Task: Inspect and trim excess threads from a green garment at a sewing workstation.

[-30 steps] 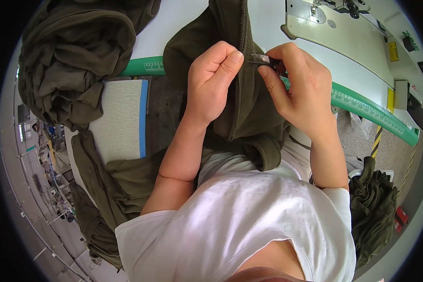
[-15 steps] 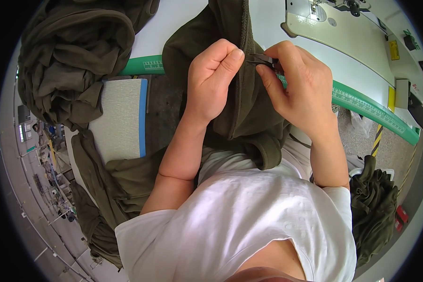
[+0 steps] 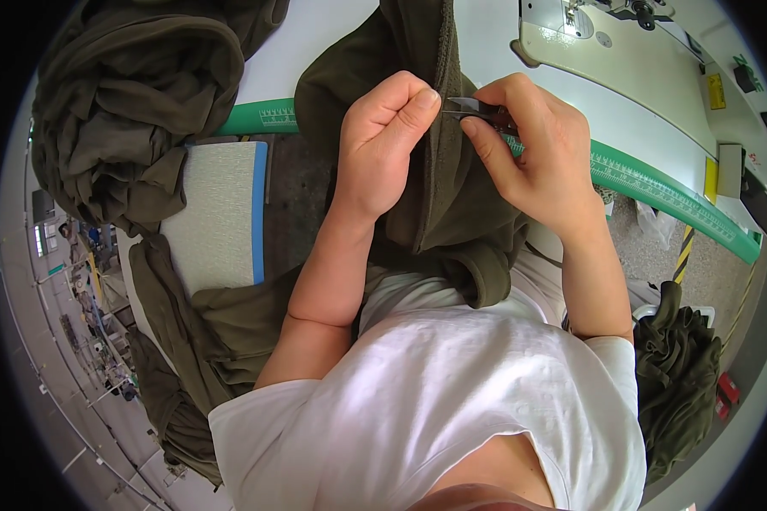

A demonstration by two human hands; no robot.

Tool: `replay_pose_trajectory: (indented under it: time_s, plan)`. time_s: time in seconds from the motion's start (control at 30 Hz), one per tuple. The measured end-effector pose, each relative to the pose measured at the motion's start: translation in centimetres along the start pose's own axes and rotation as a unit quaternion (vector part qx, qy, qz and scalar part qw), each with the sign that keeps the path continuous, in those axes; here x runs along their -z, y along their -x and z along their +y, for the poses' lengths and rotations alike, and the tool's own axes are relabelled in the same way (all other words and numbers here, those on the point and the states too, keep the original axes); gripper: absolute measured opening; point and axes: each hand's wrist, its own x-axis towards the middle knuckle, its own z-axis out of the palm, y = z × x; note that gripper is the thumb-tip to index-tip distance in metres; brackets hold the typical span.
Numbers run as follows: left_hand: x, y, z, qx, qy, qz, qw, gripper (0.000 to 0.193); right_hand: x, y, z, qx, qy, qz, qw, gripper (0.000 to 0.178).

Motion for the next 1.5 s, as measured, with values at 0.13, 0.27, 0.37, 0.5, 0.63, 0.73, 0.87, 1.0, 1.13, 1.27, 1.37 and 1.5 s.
replay_pose_trajectory:
  time_s: [0.13,0.27,0.37,0.5,0.63,0.73,0.87,1.0,1.13,1.27,1.37,1.5]
  plan:
    - [0.0,-0.1,-0.1,0.006,0.007,-0.001,1.0,0.023,0.1,0.0,0.2,0.032,0.028,0.0,0.999,0.02]
    - [-0.1,0.0,0.0,-0.004,-0.022,0.005,1.0,0.023,0.4,-0.2,-0.1,0.072,0.094,0.001,0.993,0.02]
    - [-0.2,0.1,0.1,-0.013,-0.031,0.005,0.999,0.023,0.4,-0.1,-0.3,0.069,0.115,-0.008,0.991,0.02]
    - [-0.2,0.2,0.1,-0.009,-0.004,0.002,1.0,0.022,-0.6,0.7,0.1,-0.092,-0.11,-0.042,0.989,0.018]
    - [-0.4,0.2,-0.1,0.002,0.021,0.003,1.0,0.022,-1.6,1.0,0.7,-0.192,-0.452,0.0,0.871,0.016]
    - [-0.3,0.3,-0.2,0.004,0.02,0.007,1.0,0.023,-0.8,0.6,0.5,-0.244,-0.477,0.032,0.844,0.014]
    - [-0.5,0.3,-0.2,-0.006,0.004,0.003,1.0,0.023,-0.6,0.2,-0.2,-0.277,-0.37,-0.023,0.887,0.012]
    - [-0.5,0.4,-0.2,-0.016,-0.019,-0.01,1.0,0.023,-1.4,0.1,0.0,-0.25,-0.347,-0.043,0.903,0.014]
    - [-0.5,0.1,-0.6,-0.041,-0.069,0.001,0.997,0.023,-1.5,-0.1,-0.1,-0.213,-0.306,-0.03,0.927,0.015]
    - [-0.8,-0.1,-1.1,-0.111,-0.126,0.032,0.985,0.023,-1.9,0.0,-0.1,-0.197,-0.315,-0.021,0.928,0.015]
    - [-0.9,-0.1,-1.3,-0.113,-0.107,0.032,0.987,0.022,-1.7,-0.1,-0.3,-0.258,-0.408,-0.045,0.874,0.014]
    - [-1.0,0.0,-1.5,-0.105,-0.048,0.027,0.993,0.023,-1.8,0.0,0.0,-0.317,-0.528,-0.069,0.785,0.014]
